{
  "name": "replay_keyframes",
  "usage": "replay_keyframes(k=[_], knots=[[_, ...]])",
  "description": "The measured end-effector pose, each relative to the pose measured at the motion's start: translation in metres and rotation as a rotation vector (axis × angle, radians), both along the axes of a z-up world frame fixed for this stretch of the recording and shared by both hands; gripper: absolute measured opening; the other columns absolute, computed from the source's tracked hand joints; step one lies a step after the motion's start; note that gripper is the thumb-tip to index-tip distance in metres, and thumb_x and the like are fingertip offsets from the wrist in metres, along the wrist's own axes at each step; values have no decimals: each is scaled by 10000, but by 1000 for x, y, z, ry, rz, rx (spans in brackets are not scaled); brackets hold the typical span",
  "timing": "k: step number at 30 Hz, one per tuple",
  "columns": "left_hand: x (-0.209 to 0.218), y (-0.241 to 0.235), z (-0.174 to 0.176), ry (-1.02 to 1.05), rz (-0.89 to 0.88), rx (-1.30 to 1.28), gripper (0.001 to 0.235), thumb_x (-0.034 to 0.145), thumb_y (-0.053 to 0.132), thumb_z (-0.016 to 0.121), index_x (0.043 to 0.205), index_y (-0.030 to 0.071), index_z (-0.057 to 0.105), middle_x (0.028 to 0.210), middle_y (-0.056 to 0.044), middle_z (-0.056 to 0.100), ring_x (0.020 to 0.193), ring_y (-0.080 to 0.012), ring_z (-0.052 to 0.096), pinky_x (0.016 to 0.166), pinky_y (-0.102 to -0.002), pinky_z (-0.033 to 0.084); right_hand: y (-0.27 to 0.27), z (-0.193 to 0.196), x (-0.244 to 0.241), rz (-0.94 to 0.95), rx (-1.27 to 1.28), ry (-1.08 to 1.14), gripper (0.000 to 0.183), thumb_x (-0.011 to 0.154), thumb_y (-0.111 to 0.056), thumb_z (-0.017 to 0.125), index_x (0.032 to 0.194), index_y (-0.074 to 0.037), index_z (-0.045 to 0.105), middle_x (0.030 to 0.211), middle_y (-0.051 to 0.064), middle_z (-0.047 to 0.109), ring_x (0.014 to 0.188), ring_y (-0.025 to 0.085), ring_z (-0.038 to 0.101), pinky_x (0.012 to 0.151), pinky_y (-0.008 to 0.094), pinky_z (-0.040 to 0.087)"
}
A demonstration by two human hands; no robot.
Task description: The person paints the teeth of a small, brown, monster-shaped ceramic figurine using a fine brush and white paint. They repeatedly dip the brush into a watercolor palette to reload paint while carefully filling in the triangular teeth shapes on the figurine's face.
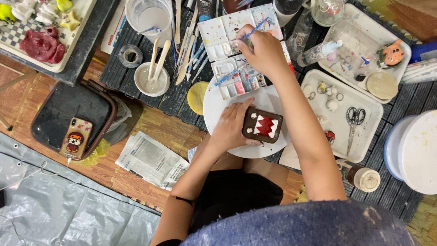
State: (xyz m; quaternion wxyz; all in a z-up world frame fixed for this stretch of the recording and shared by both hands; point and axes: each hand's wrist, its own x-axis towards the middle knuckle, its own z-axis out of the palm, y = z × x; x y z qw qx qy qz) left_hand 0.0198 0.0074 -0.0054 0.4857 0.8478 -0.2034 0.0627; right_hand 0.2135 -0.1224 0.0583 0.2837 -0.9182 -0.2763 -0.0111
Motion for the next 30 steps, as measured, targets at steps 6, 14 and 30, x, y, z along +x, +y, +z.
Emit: replay_keyframes(k=[6, 14, 30], knots=[[-2, -1, 2, 45, -1, 17, 1308, 481, 563, 949, 1518, 23, 364, 1296, -209, 614, 1224, -424, 571, 1082, -500, 416, -35, -3, -20, -65, 344, 169, 87, 1093, -129, 613, 1136, -58, 638, 985, 38, 734, 709, 123, 664, 562, 283, 432], [1, -2, 6, 39, -5, 2, 1316, 492, 582, 946, 1523, 16, 358, 1331, -221, 604, 1270, -436, 556, 1111, -519, 394, -105, -67, -153, -391, 1008, 218, 119, 1128, -116, 567, 1094, -38, 484, 921, 101, 634, 703, 101, 551, 608, 246, 456], [3, -8, 10, 30, -5, 19, 1315, 525, 641, 919, 1518, -10, 353, 1320, -173, 617, 1228, -394, 574, 1080, -493, 421, -105, -115, -209, -329, 1097, 50, 270, 1128, -300, 539, 1086, -43, 467, 918, 99, 595, 643, 70, 409, 587, 202, 355]])
